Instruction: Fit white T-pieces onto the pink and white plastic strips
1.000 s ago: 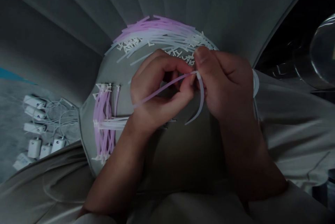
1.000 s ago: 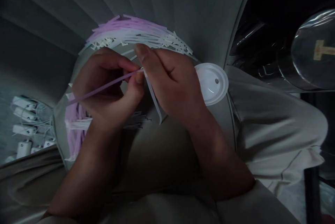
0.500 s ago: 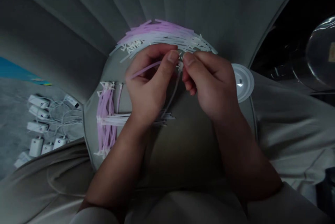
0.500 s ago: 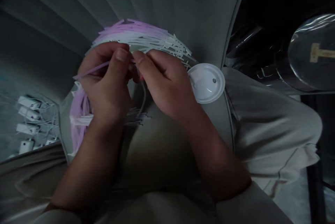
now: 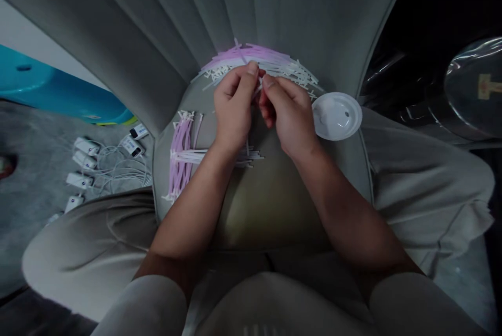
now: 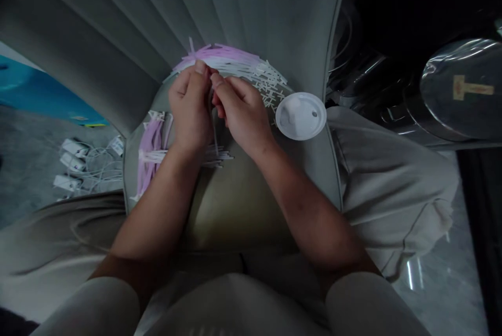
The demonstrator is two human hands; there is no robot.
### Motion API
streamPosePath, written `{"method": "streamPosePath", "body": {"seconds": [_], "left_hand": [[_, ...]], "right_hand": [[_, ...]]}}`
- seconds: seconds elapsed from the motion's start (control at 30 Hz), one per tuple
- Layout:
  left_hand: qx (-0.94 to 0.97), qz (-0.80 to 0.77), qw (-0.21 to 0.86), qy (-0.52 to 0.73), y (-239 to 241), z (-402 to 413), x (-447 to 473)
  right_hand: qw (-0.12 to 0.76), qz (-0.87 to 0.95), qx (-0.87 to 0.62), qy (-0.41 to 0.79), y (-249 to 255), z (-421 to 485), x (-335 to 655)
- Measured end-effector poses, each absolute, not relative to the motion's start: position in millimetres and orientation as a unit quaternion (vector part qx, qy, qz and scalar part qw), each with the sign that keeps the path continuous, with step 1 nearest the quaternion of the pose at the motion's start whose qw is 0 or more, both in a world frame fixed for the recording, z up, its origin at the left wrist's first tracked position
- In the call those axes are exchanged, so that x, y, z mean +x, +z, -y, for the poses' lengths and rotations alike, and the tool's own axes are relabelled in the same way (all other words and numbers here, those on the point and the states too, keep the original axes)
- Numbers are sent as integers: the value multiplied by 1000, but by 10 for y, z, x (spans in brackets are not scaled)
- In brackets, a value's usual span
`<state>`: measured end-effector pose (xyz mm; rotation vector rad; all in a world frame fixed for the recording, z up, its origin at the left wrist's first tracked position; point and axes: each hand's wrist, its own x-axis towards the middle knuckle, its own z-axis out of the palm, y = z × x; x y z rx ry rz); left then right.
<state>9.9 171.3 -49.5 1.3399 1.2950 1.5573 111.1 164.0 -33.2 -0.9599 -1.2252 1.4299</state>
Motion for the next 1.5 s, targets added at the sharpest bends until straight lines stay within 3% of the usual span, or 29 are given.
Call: {"method": "streamPosePath", "body": {"seconds": [0.17, 0.43, 0.93, 1.5], "left_hand": [[447, -491, 378, 645, -471, -1773, 94], [420, -483, 389, 663, -602, -1806, 63], [377, -453, 462, 663, -858, -1945, -60], [354, -491, 462, 648, -828, -1939, -75]], "right_hand": [[536, 504, -398, 549, -418, -1677, 975], [536, 574, -445, 430, -808, -1862, 852], [403, 699, -539, 242, -898, -1838, 805], [329, 720, -572, 214, -856, -1842, 778]]}}
